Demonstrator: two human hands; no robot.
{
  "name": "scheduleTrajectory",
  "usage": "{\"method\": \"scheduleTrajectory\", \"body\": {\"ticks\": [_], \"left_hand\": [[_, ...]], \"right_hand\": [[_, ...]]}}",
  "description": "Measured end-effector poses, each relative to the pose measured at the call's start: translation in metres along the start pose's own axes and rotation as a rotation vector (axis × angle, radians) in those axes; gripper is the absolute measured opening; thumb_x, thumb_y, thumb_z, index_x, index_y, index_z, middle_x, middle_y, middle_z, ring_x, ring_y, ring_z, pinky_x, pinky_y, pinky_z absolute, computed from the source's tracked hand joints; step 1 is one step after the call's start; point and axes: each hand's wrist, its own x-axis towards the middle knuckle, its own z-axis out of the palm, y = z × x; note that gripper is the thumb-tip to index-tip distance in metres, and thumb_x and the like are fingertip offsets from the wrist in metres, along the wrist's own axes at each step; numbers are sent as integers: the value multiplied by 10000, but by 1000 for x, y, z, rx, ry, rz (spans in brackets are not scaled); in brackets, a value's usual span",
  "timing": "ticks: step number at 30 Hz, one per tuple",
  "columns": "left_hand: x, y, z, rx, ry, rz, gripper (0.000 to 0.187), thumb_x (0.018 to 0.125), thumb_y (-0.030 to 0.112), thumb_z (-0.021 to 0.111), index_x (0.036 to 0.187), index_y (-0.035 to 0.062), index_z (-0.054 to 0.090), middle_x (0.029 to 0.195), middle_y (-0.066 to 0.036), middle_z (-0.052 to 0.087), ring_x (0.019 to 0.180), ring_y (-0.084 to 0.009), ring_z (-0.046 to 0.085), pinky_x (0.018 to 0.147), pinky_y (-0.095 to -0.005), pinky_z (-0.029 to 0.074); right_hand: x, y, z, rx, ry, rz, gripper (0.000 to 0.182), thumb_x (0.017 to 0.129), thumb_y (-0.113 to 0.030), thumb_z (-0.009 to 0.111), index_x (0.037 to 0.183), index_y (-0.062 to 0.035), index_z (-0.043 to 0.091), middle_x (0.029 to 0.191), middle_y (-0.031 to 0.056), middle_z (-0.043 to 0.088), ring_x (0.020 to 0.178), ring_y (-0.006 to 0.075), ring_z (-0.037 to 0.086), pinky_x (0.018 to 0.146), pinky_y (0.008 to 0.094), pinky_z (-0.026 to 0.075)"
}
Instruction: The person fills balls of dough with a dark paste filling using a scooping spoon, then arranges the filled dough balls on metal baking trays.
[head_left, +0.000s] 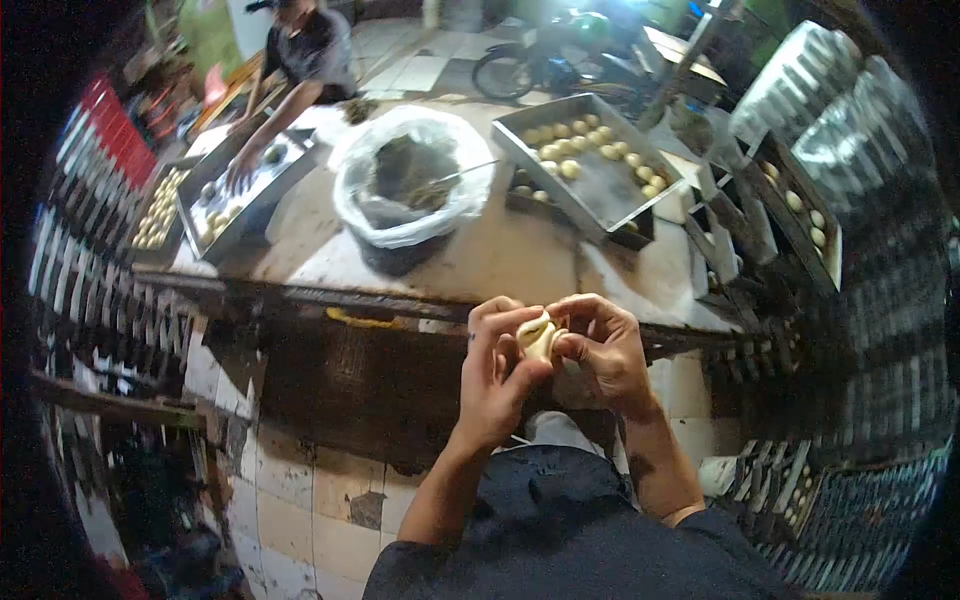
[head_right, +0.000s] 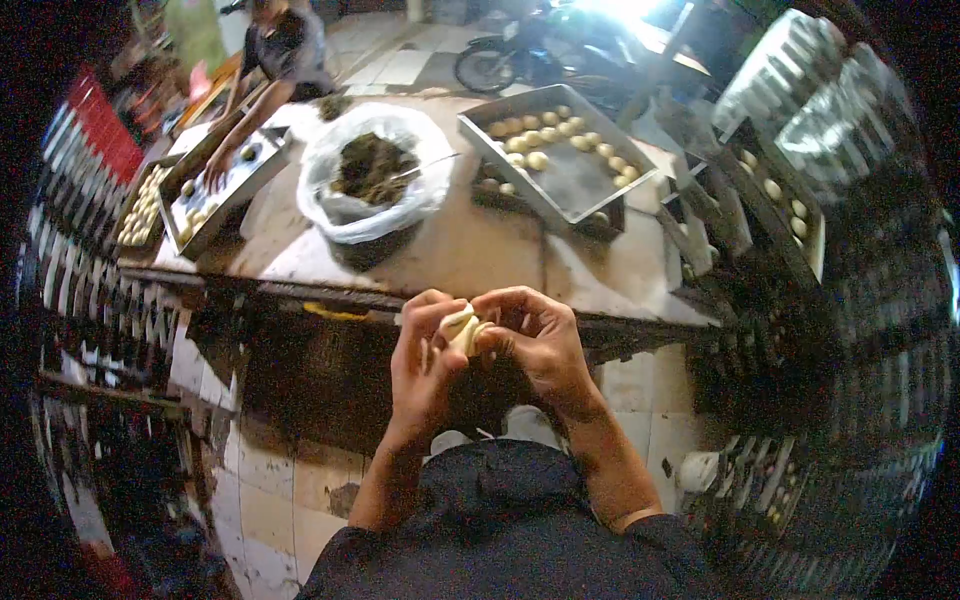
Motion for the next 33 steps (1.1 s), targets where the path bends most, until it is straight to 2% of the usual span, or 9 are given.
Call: {"method": "scheduleTrajectory", "body": {"ticks": [2,6,9,13,19,23,27,30,33], "left_hand": [[-5,7,24,346,-148,172,333,965,145,743,1258,14,653,1256,-144,652,1211,-253,628,1072,-357,463],[-19,-31,100,-15,-101,-194,274,1051,200,654,1158,-46,711,1231,-166,716,1143,-225,666,1040,-362,498],[-36,-57,170,79,-276,-222,478,1114,381,529,1178,-53,718,1203,-150,743,1105,-224,687,1016,-367,517],[-69,-78,286,261,-710,163,438,1076,127,549,1481,-40,528,1537,-241,524,1423,-346,529,1140,-407,441],[-92,-137,417,231,-704,-535,297,1106,166,514,1126,-62,703,1103,-173,724,1002,-267,687,907,-373,542],[-103,-180,440,348,-1039,-277,399,1145,310,441,1049,-40,607,864,-114,591,778,-179,507,715,-361,463],[-73,-162,480,249,-991,-599,410,1144,324,407,1094,-45,579,901,-186,581,849,-312,589,771,-388,474],[-45,-180,492,374,-1297,-256,375,1135,305,424,1118,-37,577,972,-219,616,907,-424,608,788,-437,481],[-7,-191,505,504,-1078,280,218,1010,204,589,1089,1,606,1026,-194,649,991,-418,616,887,-489,448]], "right_hand": [[-19,1,-35,22,12,-37,291,883,60,776,1156,37,677,1062,91,722,981,119,686,864,278,582],[-75,-17,-82,-561,194,-291,126,858,4,810,974,2,762,1062,101,725,1032,185,687,933,316,558],[-127,-26,-152,-453,281,-226,116,880,-47,802,987,-16,767,1051,96,720,1019,195,682,923,317,549],[-199,-44,-258,-175,543,-219,136,878,-51,802,987,-9,732,1022,99,724,1009,200,687,893,326,548],[-281,-47,-360,-740,715,-335,127,897,-19,776,1021,0,755,995,104,723,891,185,693,777,295,546],[-302,-31,-409,-459,774,-217,137,902,-45,757,1036,-18,762,1044,98,720,1000,226,681,906,346,524],[-296,-13,-441,-221,747,-210,111,910,-93,747,998,-25,753,1164,71,664,1132,218,633,1017,362,486],[-270,-6,-470,7,643,-393,189,918,-141,758,1071,-35,736,1259,57,596,1154,193,600,1019,353,479],[-209,-50,-450,414,736,-330,336,925,-256,799,1110,-4,678,1292,85,587,1185,173,590,1024,345,488]]}}
